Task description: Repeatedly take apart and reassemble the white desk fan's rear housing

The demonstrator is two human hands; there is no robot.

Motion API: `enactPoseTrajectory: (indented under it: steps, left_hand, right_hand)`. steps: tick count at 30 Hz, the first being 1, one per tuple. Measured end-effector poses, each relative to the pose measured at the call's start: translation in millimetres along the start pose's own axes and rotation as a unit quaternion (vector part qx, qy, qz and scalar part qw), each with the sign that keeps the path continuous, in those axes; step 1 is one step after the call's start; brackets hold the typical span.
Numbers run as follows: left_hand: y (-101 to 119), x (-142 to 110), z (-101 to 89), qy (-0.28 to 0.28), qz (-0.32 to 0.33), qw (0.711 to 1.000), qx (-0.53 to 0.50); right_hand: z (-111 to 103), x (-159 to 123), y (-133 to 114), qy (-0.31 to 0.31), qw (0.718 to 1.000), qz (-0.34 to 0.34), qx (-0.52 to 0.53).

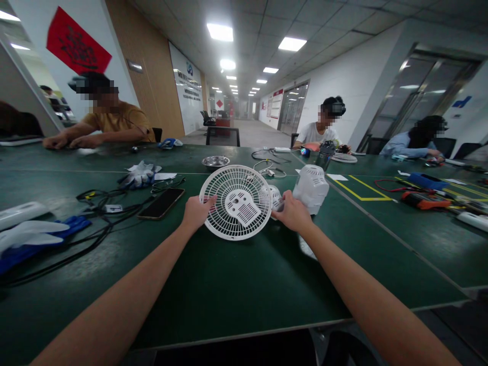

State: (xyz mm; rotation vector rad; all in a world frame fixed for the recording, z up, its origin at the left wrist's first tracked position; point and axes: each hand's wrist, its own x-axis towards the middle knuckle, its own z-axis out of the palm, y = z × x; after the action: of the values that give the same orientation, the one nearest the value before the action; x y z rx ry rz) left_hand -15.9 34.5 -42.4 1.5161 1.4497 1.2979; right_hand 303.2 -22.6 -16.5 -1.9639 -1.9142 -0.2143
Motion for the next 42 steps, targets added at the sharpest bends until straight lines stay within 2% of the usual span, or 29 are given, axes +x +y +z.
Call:
enactPoseTrajectory:
  steps: [2, 4, 7, 9, 11, 14, 16, 21, 24, 28, 31, 33, 34, 37, 39, 42]
  left_hand:
    - [0, 0, 0.1, 0.0, -0.002, 1.0, -0.005]
    - [0, 0, 0.3, 0.003, -0.004, 1.0, -0.01]
    - [1, -1, 0.1, 0.0, -0.007, 1.0, 0.001]
    - [2, -1, -0.2, -0.002, -0.01, 1.0, 0.011]
    - [2, -2, -0.4, 0.0, -0.011, 1.0, 0.013]
    - [2, -1, -0.4, 0.004, -0.009, 1.0, 0.009]
    - [2, -1, -0.5, 0.005, -0.013, 1.0, 0.007]
    - [1, 0, -0.8, 0.005, -0.009, 1.0, 0.012]
    - [-2, 1, -0.8, 0.011, 0.009, 0.999, 0.03]
    - [-2, 1, -0.5, 0.006, 0.01, 1.0, 0.023]
    - [0, 0, -0.4, 0.002, -0.003, 1.0, 0.004]
    - [2, 0, -0.4, 0.004, -0.011, 1.0, 0.005]
    - [2, 0, -0.4, 0.004, -0.013, 1.0, 0.006]
    - [3, 0, -0.2, 0.003, -0.015, 1.0, 0.006]
    - [4, -1, -0.1, 0.004, -0.016, 1.0, 0.006]
    - [5, -1, 0.1, -0.001, -0.026, 1.0, 0.003]
  right_hand:
    - [0, 1, 0, 0.002, 1.0, -0.014, 0.005]
    - [-3, 4, 2, 0.044, 0.998, -0.038, 0.027]
    - [-16, 11, 12, 0.206, 0.975, -0.045, 0.066]
    - [-24, 15, 22, 0.321, 0.944, 0.004, 0.075]
    - [-29, 20, 34, 0.375, 0.92, 0.082, 0.086]
    - [-27, 25, 51, 0.337, 0.911, 0.192, 0.142]
    - [-21, 28, 61, 0.301, 0.912, 0.217, 0.177]
    - [-12, 35, 82, 0.304, 0.925, 0.129, 0.188]
    - [-12, 37, 86, 0.307, 0.929, 0.109, 0.175]
    - [-14, 33, 72, 0.334, 0.927, 0.112, 0.132]
    - [-12, 25, 47, 0.331, 0.934, 0.032, 0.133]
    - [-5, 19, 29, 0.27, 0.946, -0.045, 0.174]
    - [0, 16, 21, 0.212, 0.953, -0.08, 0.199]
    - [18, 9, 3, 0.084, 0.964, -0.096, 0.234]
    - [29, 8, -1, 0.043, 0.966, -0.1, 0.235]
    - [35, 10, 2, 0.038, 0.972, -0.078, 0.218]
